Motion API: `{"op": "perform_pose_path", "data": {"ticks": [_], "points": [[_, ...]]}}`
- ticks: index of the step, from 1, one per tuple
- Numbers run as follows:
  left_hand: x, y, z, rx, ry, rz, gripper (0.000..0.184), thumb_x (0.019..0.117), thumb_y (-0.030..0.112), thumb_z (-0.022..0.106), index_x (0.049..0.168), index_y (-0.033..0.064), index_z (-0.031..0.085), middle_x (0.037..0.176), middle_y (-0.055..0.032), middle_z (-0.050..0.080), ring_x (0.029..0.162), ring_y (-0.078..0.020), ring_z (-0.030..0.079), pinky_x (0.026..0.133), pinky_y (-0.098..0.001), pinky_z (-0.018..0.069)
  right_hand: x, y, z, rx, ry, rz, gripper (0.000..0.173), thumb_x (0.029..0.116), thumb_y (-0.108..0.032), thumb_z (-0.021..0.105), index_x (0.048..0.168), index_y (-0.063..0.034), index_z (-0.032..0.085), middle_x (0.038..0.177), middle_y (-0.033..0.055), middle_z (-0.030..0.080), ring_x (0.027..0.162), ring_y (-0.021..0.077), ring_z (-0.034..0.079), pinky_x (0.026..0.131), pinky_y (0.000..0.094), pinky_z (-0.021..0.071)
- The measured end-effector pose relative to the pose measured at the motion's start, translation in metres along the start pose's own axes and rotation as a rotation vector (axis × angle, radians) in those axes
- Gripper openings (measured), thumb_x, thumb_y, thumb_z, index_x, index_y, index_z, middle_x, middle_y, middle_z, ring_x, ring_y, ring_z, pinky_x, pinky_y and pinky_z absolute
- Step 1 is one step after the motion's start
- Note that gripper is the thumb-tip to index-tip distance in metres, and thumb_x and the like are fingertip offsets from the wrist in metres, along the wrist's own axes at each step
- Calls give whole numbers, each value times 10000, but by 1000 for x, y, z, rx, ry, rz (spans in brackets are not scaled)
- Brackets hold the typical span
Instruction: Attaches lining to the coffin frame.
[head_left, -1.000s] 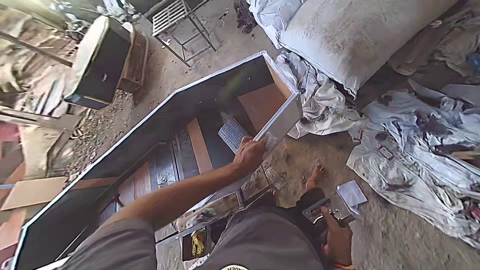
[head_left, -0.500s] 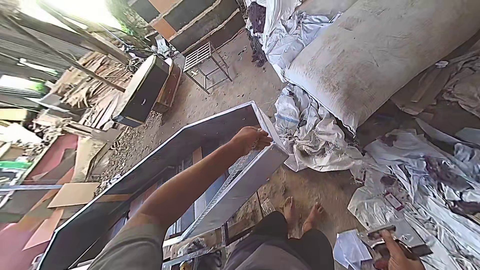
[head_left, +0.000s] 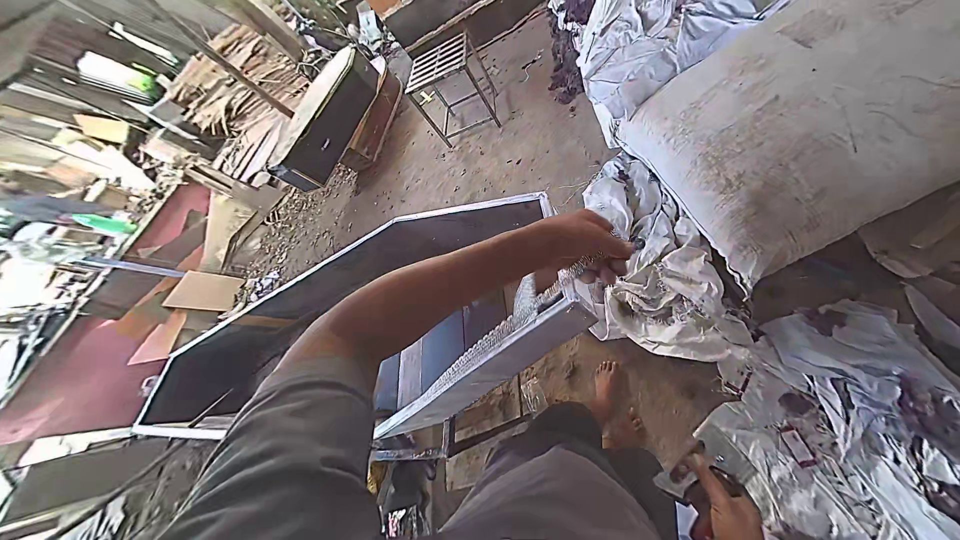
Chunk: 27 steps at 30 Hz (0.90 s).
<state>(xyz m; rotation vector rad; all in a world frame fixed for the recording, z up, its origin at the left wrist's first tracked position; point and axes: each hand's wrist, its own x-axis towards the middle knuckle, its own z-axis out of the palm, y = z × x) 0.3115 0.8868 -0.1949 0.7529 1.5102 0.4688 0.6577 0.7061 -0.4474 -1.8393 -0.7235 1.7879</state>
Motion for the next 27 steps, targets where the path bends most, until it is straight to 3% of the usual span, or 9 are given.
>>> {"op": "perform_pose_path", "data": {"ticks": [3, 6, 9, 13, 17, 19, 22, 24, 27], "points": [[-5, 42, -5, -79, -14, 105, 217, 1080, 197, 524, 1043, 2, 612, 777, -69, 707, 575, -88, 647, 494, -218, 516, 4, -31, 36, -26, -104, -77, 228, 898, -90, 736, 1065, 35, 646, 771, 67, 702, 620, 120, 655, 604, 307, 582], [-19, 78, -28, -165, -9, 170, 269, 1084, 238, 522, 1016, 8, 643, 809, -70, 729, 603, -104, 685, 486, -233, 543, 5, -62, 69, -15, -220, -181, 268, 862, -107, 724, 1073, 40, 650, 814, 80, 731, 707, 151, 706, 687, 321, 610], [-42, 115, -41, -177, -27, 355, 237, 1099, 194, 474, 1008, 23, 609, 801, -58, 702, 566, -75, 636, 457, -203, 502, 4, -94, 101, -68, -266, -303, 348, 854, -166, 722, 1138, 25, 653, 885, 36, 739, 776, 85, 711, 740, 260, 610], [-44, 152, -47, -302, 87, 469, 271, 1101, 148, 453, 1156, -55, 622, 886, -119, 721, 547, -74, 627, 417, -177, 476, 5, -114, 133, -217, -271, -429, 539, 835, -344, 752, 1207, 20, 612, 1011, 61, 684, 898, 83, 677, 822, 277, 585], [13, 137, -44, -334, 115, 221, 327, 1128, 217, 386, 1219, -12, 601, 1003, -116, 743, 616, -85, 651, 469, -195, 463, -6, -137, 155, -73, -396, -349, 222, 918, -241, 669, 1018, -51, 613, 628, -33, 619, 490, 86, 608, 489, 267, 570], [31, 139, -36, -358, 84, 180, 324, 1130, 219, 374, 1202, -3, 599, 1001, -121, 740, 619, -93, 654, 463, -196, 458, -9, -154, 159, 125, -532, -141, 185, 1036, -196, 510, 927, -66, 583, 523, 11, 580, 428, 162, 607, 479, 368, 607], [45, 144, -20, -387, 52, 188, 337, 1131, 221, 381, 1231, -7, 608, 1006, -136, 749, 626, -115, 669, 472, -210, 479, -3, -165, 162, 355, -736, 60, 215, 1080, -192, 468, 1097, -17, 591, 778, 163, 740, 498, 191, 667, 464, 328, 586], [49, 146, -11, -391, 56, 200, 336, 1133, 214, 371, 1243, -6, 600, 980, -129, 746, 581, -96, 628, 442, -198, 434, 1, -175, 170, 468, -844, 102, 246, 1030, -107, 556, 1239, 23, 568, 1031, 250, 746, 481, 130, 626, 415, 231, 503], [61, 148, 2, -403, 48, 209, 354, 1135, 233, 368, 1233, -17, 599, 947, -129, 731, 506, -66, 560, 390, -175, 380, 7, -195, 185, 578, -937, 76, 346, 967, -37, 628, 1299, 29, 556, 1197, 257, 706, 458, 71, 552, 408, 199, 446]]}}
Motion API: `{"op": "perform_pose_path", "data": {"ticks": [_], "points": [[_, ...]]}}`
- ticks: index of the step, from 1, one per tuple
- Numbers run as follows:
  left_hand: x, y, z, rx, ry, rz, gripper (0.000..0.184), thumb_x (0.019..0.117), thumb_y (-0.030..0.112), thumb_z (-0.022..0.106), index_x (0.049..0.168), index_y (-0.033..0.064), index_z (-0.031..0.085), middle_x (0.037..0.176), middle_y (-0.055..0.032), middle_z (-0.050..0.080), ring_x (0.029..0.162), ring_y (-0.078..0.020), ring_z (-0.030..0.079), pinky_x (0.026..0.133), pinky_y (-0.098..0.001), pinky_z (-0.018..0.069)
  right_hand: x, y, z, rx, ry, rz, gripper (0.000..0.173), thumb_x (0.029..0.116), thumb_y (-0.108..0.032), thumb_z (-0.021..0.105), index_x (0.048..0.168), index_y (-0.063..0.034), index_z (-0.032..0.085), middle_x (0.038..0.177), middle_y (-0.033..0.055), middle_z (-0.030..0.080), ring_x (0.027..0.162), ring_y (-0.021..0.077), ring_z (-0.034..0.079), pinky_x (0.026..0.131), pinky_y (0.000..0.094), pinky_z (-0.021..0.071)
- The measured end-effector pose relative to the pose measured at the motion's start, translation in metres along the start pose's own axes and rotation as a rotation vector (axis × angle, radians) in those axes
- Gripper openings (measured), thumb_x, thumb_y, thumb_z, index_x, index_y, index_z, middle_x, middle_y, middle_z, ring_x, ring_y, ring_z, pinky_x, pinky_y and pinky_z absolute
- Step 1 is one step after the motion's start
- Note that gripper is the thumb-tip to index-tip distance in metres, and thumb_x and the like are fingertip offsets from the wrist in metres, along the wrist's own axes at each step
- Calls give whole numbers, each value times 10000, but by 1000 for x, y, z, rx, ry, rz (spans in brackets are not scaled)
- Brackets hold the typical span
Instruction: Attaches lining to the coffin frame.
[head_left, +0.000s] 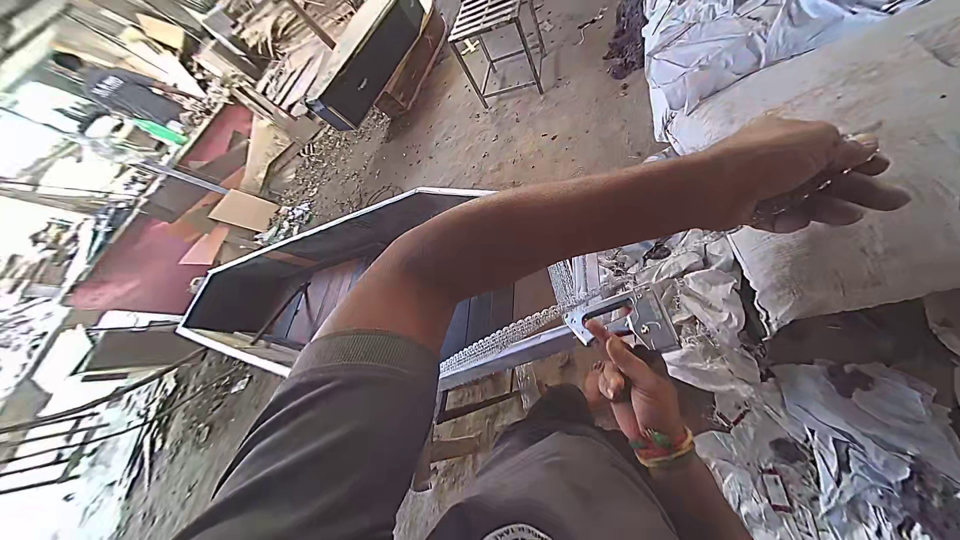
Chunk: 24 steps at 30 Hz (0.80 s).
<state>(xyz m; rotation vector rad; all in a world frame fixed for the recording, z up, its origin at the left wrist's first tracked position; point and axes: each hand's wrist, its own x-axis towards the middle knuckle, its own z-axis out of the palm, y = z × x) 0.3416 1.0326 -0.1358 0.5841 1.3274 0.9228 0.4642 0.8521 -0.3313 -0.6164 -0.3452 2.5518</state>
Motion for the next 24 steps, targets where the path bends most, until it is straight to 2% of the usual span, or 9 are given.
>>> {"op": "perform_pose_path", "data": {"ticks": [6, 8, 10, 12, 15, 18, 19, 22, 24], "points": [[26, -33, 13, -106, -75, 2, 381, 1136, 271, 357, 1171, -18, 602, 786, -76, 668, 460, -66, 498, 375, -188, 381, 27, -15, 16, 54, -167, -151, 550, 778, -129, 876, 1232, 15, 601, 1212, 210, 708, 467, 50, 536, 398, 204, 445], [39, -43, 13, -150, -122, 5, 407, 1139, 303, 328, 1040, 6, 588, 698, -53, 610, 450, -79, 483, 377, -198, 384, 29, -21, 20, 42, -199, -166, 629, 774, -128, 879, 1280, 13, 532, 1199, 229, 714, 456, 61, 547, 389, 207, 440], [53, -54, 14, -224, -174, -9, 466, 1142, 335, 292, 826, 61, 496, 597, -33, 519, 416, -87, 439, 359, -207, 351, 26, -28, 25, -23, -98, -183, 420, 812, -28, 824, 1138, 59, 575, 1007, 242, 752, 414, 93, 551, 359, 219, 442], [64, -61, 14, -264, -199, -44, 495, 1141, 348, 289, 764, 74, 455, 561, -34, 484, 397, -96, 431, 345, -218, 358, 23, -35, 30, -181, 91, -227, 252, 837, 76, 730, 1036, 78, 575, 835, 206, 740, 380, 112, 529, 328, 229, 436], [69, -63, 2, -20, -110, -118, 453, 1134, 359, 332, 885, 33, 525, 624, -62, 559, 450, -115, 498, 401, -239, 424, 22, -40, 18, -392, 364, -322, 274, 868, 86, 689, 1099, 74, 541, 756, 151, 730, 375, 128, 541, 321, 249, 451], [62, -67, -33, 570, 1, -204, 519, 1105, 452, 416, 1153, -1, 666, 980, -118, 715, 789, -181, 668, 693, -367, 553, 22, -44, -9, -557, 531, -374, 540, 843, 75, 725, 1322, 71, 477, 752, 121, 707, 398, 145, 578, 316, 278, 485], [56, -72, -46, 731, 29, -225, 536, 1090, 470, 444, 1149, -7, 682, 1024, -132, 710, 863, -208, 677, 768, -421, 557, 22, -47, -16, -635, 556, -376, 612, 843, 44, 739, 1387, 62, 459, 776, 98, 686, 416, 137, 589, 330, 286, 510], [25, -111, -88, 1018, 46, -160, 491, 1076, 438, 479, 976, 14, 707, 849, -114, 674, 726, -210, 626, 694, -457, 516, 28, -65, -35, -858, 608, -397, 595, 857, -28, 731, 1392, 74, 492, 835, 87, 658, 456, 111, 607, 371, 296, 547], [-5, -143, -109, 1042, 44, -114, 402, 1074, 354, 518, 1077, 5, 717, 907, -131, 710, 810, -239, 679, 779, -495, 547, 37, -75, -45, -921, 626, -399, 612, 835, -27, 718, 1395, 75, 496, 881, 106, 661, 493, 117, 621, 404, 303, 555]]}}
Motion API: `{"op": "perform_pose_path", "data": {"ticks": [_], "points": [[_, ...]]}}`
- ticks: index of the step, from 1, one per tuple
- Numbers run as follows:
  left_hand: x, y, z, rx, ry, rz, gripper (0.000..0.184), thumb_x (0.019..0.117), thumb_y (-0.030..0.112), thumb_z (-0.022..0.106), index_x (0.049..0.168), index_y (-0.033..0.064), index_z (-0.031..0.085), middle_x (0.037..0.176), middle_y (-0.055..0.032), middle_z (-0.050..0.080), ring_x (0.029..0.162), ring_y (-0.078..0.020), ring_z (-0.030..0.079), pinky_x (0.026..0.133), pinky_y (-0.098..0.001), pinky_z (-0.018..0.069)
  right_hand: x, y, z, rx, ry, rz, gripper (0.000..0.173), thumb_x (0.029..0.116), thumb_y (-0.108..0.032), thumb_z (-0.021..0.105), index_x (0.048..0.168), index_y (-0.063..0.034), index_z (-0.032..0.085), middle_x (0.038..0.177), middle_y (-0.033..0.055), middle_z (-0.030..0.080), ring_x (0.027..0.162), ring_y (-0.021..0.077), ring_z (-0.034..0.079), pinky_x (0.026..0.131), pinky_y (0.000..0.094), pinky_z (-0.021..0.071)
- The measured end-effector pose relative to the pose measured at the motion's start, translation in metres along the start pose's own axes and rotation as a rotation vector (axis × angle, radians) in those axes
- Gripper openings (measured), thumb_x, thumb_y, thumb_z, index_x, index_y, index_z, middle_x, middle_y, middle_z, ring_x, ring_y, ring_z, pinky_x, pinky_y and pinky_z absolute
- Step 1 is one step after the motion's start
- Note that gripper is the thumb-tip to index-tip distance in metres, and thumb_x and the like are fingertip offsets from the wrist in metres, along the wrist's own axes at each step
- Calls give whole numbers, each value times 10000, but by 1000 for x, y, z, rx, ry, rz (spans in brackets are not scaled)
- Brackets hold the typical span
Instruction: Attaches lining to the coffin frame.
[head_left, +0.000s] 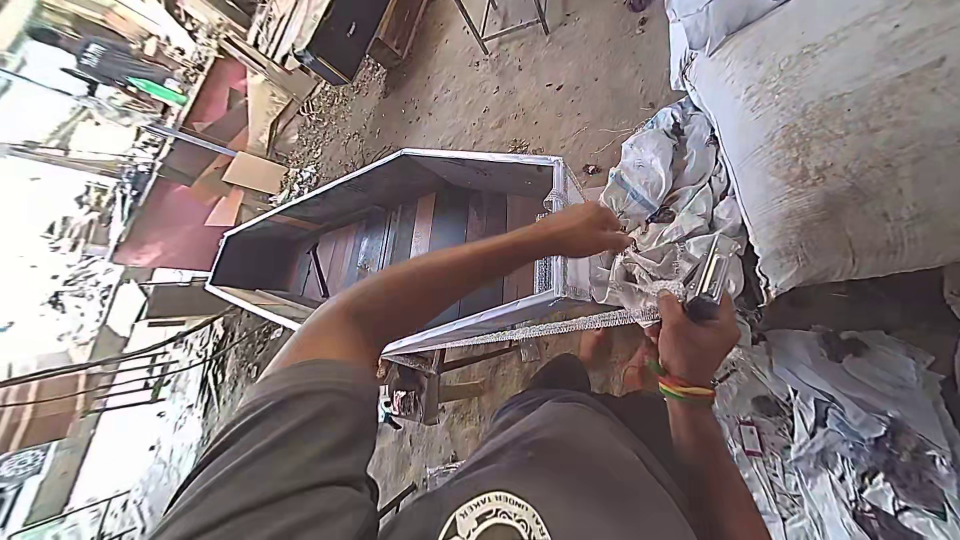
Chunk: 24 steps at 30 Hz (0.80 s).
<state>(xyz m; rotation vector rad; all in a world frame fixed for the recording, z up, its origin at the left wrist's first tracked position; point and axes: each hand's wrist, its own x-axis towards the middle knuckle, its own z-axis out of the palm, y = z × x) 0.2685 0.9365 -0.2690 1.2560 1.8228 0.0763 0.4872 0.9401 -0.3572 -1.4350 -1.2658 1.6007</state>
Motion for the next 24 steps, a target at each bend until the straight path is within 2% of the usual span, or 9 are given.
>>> {"op": "perform_pose_path", "data": {"ticks": [1, 4, 5, 8, 10, 14, 17, 20, 24], "points": [[-14, -13, 11, -8, 16, -13, 388, 1068, 345, 546, 1193, 16, 709, 967, -130, 733, 857, -237, 706, 832, -494, 571, 6, 2, -1, -21, -2, -4, 620, 825, -24, 713, 1398, 69, 495, 898, 109, 661, 509, 116, 625, 417, 304, 554], [-45, -38, 45, 61, 37, 37, 495, 1014, 436, 622, 1287, 27, 678, 1051, -143, 744, 955, -268, 713, 912, -513, 553, 17, 11, 2, -64, -6, -33, 619, 800, -24, 707, 1384, 57, 519, 919, 122, 676, 534, 128, 637, 433, 326, 558], [-50, -42, 53, 161, 9, 108, 544, 996, 475, 634, 1280, 12, 676, 1062, -163, 731, 987, -306, 701, 920, -537, 544, 22, 13, 4, -85, -6, -30, 623, 804, -27, 712, 1391, 51, 519, 930, 131, 678, 546, 140, 642, 444, 340, 562], [-42, -41, 72, 479, -117, 295, 595, 952, 568, 640, 1102, -6, 683, 989, -196, 684, 970, -384, 675, 808, -563, 529, 32, 20, 11, -145, -12, 9, 597, 825, -40, 718, 1390, 19, 536, 972, 152, 681, 574, 170, 650, 470, 370, 565], [-23, -29, 76, 537, -224, 246, 533, 975, 513, 639, 1025, -17, 668, 980, -210, 678, 972, -406, 673, 777, -599, 518, 41, 24, 17, -172, -23, 18, 569, 828, -53, 716, 1372, -1, 557, 940, 149, 676, 579, 185, 649, 487, 388, 565], [16, 0, 79, 551, -341, 67, 298, 1033, 249, 557, 955, -21, 656, 926, -217, 673, 938, -420, 674, 726, -635, 509, 51, 27, 25, -148, -45, 99, 577, 848, -41, 722, 1394, -16, 536, 869, 142, 667, 515, 186, 644, 463, 375, 582], [37, 0, 77, 575, -348, 24, 277, 1006, 256, 619, 914, 0, 674, 899, -182, 671, 907, -386, 672, 705, -618, 514, 55, 27, 22, -16, -111, 181, 479, 904, -66, 756, 1329, -4, 545, 795, 118, 673, 445, 163, 623, 399, 322, 558], [45, 4, 72, 616, -294, -18, 263, 998, 273, 625, 928, 30, 696, 911, -162, 682, 923, -370, 680, 711, -608, 526, 58, 37, 3, 110, -203, 209, 254, 987, -156, 690, 1147, -8, 560, 699, 65, 686, 411, 117, 590, 356, 252, 491], [45, 7, 75, 627, -256, -64, 232, 995, 253, 627, 973, 31, 691, 951, -172, 690, 961, -375, 684, 742, -603, 538, 49, 72, -39, 98, -177, 241, 256, 1028, -252, 632, 1130, -32, 549, 655, 22, 647, 407, 101, 569, 349, 248, 474]]}}
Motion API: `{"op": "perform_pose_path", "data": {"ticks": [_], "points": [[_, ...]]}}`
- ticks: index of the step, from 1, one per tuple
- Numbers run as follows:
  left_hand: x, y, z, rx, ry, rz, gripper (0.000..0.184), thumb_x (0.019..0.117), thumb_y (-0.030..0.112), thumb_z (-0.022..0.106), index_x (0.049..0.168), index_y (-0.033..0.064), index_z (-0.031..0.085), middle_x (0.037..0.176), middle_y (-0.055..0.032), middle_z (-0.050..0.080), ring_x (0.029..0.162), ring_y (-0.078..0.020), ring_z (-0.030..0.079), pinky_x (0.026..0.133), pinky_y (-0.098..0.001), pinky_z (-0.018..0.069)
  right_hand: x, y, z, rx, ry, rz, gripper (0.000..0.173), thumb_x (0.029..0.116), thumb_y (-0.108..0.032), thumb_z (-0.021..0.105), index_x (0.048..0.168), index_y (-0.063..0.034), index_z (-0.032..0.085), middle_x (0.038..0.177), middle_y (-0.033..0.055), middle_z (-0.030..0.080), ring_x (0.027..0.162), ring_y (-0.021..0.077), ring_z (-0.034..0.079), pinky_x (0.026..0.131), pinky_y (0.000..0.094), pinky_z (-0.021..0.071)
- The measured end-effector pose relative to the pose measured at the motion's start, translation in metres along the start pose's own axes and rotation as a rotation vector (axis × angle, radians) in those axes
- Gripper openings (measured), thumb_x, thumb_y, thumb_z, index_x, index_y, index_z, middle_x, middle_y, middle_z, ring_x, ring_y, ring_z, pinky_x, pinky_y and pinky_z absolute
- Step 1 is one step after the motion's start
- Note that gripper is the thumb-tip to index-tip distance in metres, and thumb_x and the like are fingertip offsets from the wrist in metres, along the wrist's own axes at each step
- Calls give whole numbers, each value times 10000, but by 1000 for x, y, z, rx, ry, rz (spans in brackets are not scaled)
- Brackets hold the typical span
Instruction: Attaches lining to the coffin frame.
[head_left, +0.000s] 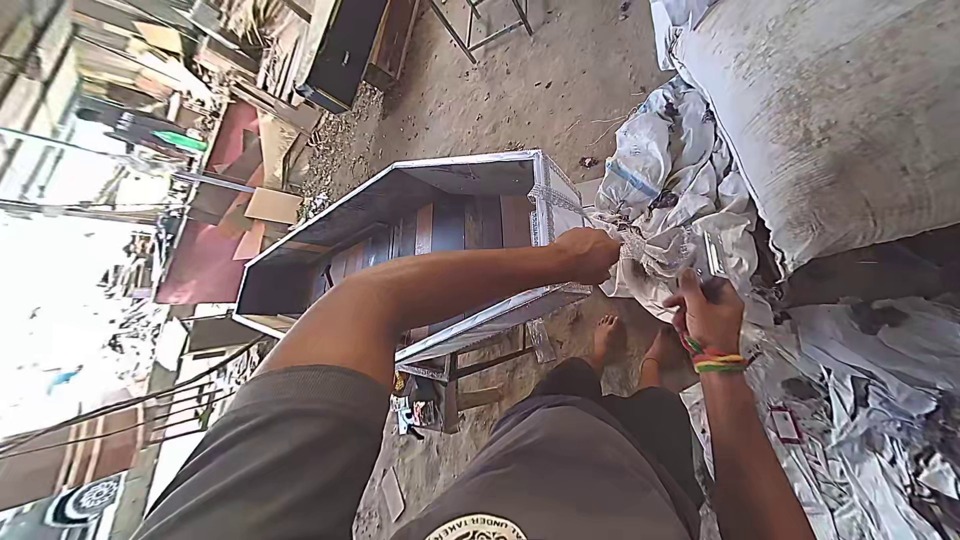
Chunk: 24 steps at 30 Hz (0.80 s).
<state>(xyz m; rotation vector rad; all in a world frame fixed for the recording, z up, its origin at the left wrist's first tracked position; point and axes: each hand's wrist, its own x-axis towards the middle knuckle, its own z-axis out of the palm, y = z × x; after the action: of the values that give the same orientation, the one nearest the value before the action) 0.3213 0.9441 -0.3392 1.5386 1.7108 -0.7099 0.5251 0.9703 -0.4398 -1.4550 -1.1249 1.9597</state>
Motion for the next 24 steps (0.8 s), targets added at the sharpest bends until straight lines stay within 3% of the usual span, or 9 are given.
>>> {"op": "perform_pose_path", "data": {"ticks": [9, 13, 19, 23, 24], "points": [[4, 2, -4, -8, -13, -103, 251, 992, 283, 628, 955, 42, 689, 965, -171, 690, 966, -378, 685, 736, -613, 541, -45, 115, -110, -122, 336, 248, 319, 1039, -307, 616, 1127, -5, 560, 586, 17, 606, 396, 96, 545, 364, 270, 466], [3, -7, -7, 17, 10, -162, 247, 988, 293, 611, 958, 62, 696, 961, -161, 700, 964, -372, 689, 721, -614, 533, -59, 151, -135, -160, 399, 330, 380, 1030, -360, 627, 1127, 4, 574, 586, 26, 615, 399, 105, 549, 379, 286, 477], [0, -21, -9, 138, 91, -174, 328, 1040, 310, 525, 929, 54, 698, 945, -162, 704, 964, -367, 691, 739, -591, 522, -57, 151, -133, -145, 362, 414, 408, 1043, -392, 597, 1174, -6, 575, 614, 42, 641, 427, 122, 581, 399, 302, 496], [-6, -48, 10, 182, 238, -55, 297, 1035, 234, 531, 927, 21, 707, 956, -174, 713, 992, -367, 692, 804, -570, 528, -40, 142, -118, -240, 246, 325, 394, 1039, -379, 595, 1028, 14, 624, 613, 35, 570, 456, 126, 529, 449, 328, 486], [-8, -57, 17, 205, 298, -8, 257, 1016, 184, 540, 920, 12, 704, 950, -174, 707, 992, -366, 685, 826, -556, 517, -36, 138, -113, -278, 206, 326, 411, 1036, -391, 597, 1054, 19, 623, 649, 54, 554, 494, 149, 519, 487, 362, 484]]}}
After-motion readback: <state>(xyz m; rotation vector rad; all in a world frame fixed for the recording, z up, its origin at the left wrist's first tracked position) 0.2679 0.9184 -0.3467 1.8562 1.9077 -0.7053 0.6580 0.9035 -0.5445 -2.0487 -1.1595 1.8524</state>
